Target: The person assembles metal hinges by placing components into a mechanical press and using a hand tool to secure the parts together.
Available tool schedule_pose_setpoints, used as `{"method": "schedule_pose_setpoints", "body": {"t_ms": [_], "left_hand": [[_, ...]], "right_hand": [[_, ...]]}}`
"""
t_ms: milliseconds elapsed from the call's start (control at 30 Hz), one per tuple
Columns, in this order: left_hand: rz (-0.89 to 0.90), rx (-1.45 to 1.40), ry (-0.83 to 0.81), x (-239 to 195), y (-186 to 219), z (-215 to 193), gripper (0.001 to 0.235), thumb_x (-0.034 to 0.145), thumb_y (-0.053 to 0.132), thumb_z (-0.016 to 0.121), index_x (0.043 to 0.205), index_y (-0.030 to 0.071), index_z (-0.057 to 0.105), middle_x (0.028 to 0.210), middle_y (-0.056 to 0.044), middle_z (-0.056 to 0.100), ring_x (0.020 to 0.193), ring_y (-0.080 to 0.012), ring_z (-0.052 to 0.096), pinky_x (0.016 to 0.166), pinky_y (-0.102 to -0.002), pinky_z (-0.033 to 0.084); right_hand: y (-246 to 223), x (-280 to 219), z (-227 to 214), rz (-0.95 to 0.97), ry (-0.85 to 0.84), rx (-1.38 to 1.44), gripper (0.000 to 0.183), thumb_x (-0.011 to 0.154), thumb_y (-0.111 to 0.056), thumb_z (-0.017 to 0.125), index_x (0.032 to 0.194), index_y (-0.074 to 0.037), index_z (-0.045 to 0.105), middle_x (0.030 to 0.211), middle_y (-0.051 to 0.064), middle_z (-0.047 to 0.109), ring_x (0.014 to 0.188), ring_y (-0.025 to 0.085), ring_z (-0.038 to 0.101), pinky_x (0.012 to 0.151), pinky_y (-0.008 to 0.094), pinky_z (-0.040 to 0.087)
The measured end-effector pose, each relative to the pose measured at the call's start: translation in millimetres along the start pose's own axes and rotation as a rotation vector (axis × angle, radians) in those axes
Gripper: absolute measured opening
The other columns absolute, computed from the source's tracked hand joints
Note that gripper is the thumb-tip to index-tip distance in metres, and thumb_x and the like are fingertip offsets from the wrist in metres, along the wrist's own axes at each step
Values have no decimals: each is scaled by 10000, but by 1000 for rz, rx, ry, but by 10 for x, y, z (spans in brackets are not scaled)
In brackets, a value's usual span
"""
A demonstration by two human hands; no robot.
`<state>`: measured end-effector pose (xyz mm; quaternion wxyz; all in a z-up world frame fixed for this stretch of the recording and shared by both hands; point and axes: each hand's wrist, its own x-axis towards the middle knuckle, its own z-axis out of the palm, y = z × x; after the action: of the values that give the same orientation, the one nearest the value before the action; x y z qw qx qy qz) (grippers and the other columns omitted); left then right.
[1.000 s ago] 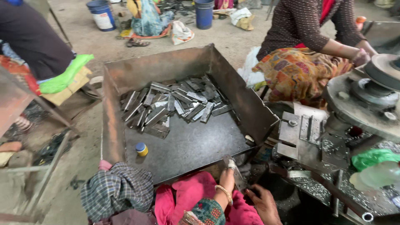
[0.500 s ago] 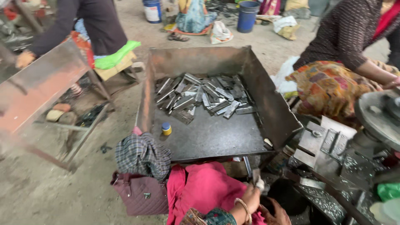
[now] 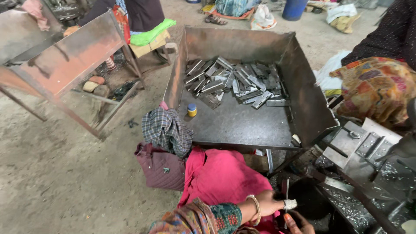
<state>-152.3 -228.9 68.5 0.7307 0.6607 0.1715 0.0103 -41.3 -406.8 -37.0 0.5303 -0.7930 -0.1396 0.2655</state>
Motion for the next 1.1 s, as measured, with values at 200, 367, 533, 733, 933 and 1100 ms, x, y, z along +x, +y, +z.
{"method": "schedule_pose_setpoints", "body": {"t_ms": [200,367,533,733,933,1100], "left_hand": [[-83,-136,13,-209,361,-154,473,924,422,750,1199,37,736,1015,-40,712,899,-146,622,761,-344,518],[406,512,210,-626,727,-208,733,847,419,749,1359,-41,498,1122,-249,661,952,-368,651,841,-465,532],[1062,1149,462,-849,935,5,823,728,398,667,1426,39,417,1264,-344,619,1119,-422,693,972,-447,566],[346,509,284,-211,871,-222,306,1019,276,642,1251,86,707,974,-203,759,837,-320,735,760,-439,569],[376,260,290,161,1253,-140,317,992,298,663,1165,36,713,892,-209,757,765,-307,717,738,-419,564],[665,897,228,563,1682,228,382,942,134,596,1319,128,659,1149,-197,709,906,-402,711,783,-504,555]], "right_hand": [[178,9,-18,236,-105,635,515,873,-243,670,1292,44,587,1080,203,754,956,371,745,796,577,614],[278,195,-88,102,17,570,492,964,-99,665,1367,166,572,1232,271,664,1112,322,666,959,516,550],[234,475,-399,-336,-183,461,480,1026,-179,552,1383,141,542,1306,230,681,1223,265,673,1092,339,481],[-683,752,-962,51,126,569,327,1060,-196,588,1277,44,641,1134,168,704,1015,241,701,919,363,541],[-1842,-179,-1114,-228,323,-763,356,1021,-352,561,1305,-160,658,996,138,736,883,315,729,797,447,578],[-2326,-937,-1150,-207,434,-1082,352,961,-380,542,1250,-209,649,1092,112,762,845,397,735,695,536,582]]}}
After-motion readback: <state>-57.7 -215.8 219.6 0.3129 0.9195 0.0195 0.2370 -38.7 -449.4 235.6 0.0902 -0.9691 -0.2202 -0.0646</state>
